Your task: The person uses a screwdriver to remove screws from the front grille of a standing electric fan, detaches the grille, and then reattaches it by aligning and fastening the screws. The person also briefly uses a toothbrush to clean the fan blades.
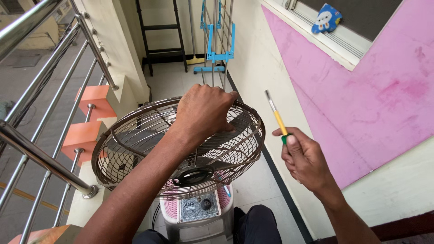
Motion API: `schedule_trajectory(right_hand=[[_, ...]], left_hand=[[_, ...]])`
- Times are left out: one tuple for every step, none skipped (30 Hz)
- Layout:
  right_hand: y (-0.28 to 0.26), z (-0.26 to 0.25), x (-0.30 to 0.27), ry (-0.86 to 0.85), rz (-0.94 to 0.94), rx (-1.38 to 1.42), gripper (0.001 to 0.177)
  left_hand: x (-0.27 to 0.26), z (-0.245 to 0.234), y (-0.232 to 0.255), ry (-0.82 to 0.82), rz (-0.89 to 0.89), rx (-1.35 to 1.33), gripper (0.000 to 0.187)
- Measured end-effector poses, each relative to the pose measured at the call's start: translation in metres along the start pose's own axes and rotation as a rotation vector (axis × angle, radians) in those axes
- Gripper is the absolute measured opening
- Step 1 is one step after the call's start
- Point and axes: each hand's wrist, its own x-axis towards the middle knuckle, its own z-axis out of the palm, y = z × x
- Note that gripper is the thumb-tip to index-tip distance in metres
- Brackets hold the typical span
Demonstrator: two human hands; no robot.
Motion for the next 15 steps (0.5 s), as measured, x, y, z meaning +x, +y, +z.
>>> schedule_trajectory(right_hand=[[0.000, -0.001, -0.001, 0.038, -0.013, -0.058, 0.049], [-0.001, -0.001, -0.002, 0.076, -0.025, -0.117, 0.050], [-0.002, 0.000, -0.004, 0.099, -0.087, -0.193, 0.049], [-0.003, 0.002, -0.005, 0.123, -0.148, -0.270, 0.048], [-0.004, 0.003, -0.006, 0.143, -0.205, -0.346, 0.047], [-0.006, 0.002, -0.006, 0.137, -0.152, -0.411, 0.048], [-0.007, 0.001, -0.007, 0.130, -0.096, -0.478, 0.049], [-0.009, 0.000, -0.008, 0.122, -0.040, -0.544, 0.052], [-0.010, -0.002, -0.008, 0.118, -0.069, -0.542, 0.051], [-0.012, -0.003, -0.009, 0.114, -0.099, -0.539, 0.051], [-0.014, -0.003, -0.009, 0.110, -0.131, -0.540, 0.051], [-0.016, -0.002, -0.010, 0.119, -0.143, -0.533, 0.050], [-0.016, 0.000, -0.011, 0.127, -0.152, -0.527, 0.049], [-0.014, 0.002, -0.012, 0.136, -0.162, -0.521, 0.048], [-0.013, 0.004, -0.013, 0.187, -0.368, -0.529, 0.047]], left_hand=[[0.000, -0.001, 0.000, 0.003, 0.001, -0.002, 0.069], [-0.001, -0.002, 0.000, 0.006, 0.002, -0.004, 0.070], [-0.002, -0.003, 0.000, 0.009, 0.005, -0.002, 0.071], [-0.002, -0.004, -0.001, 0.012, 0.003, -0.001, 0.070], [-0.003, -0.005, 0.000, 0.010, 0.000, -0.002, 0.068], [-0.003, -0.005, 0.000, 0.008, -0.003, -0.002, 0.067], [-0.003, -0.006, 0.000, 0.012, -0.002, 0.006, 0.068], [-0.003, -0.006, 0.000, 0.016, -0.001, 0.014, 0.069], [-0.003, -0.006, 0.001, 0.021, 0.000, 0.020, 0.070], [-0.002, -0.007, 0.002, -0.014, -0.002, 0.047, 0.075], [-0.002, -0.009, 0.002, -0.045, -0.008, 0.073, 0.079], [-0.002, -0.010, 0.002, -0.076, -0.013, 0.099, 0.083], [-0.003, -0.010, 0.003, -0.110, -0.016, 0.132, 0.087], [-0.004, -0.011, 0.003, -0.143, -0.020, 0.165, 0.090], [-0.003, -0.011, 0.004, -0.180, -0.022, 0.199, 0.094]])
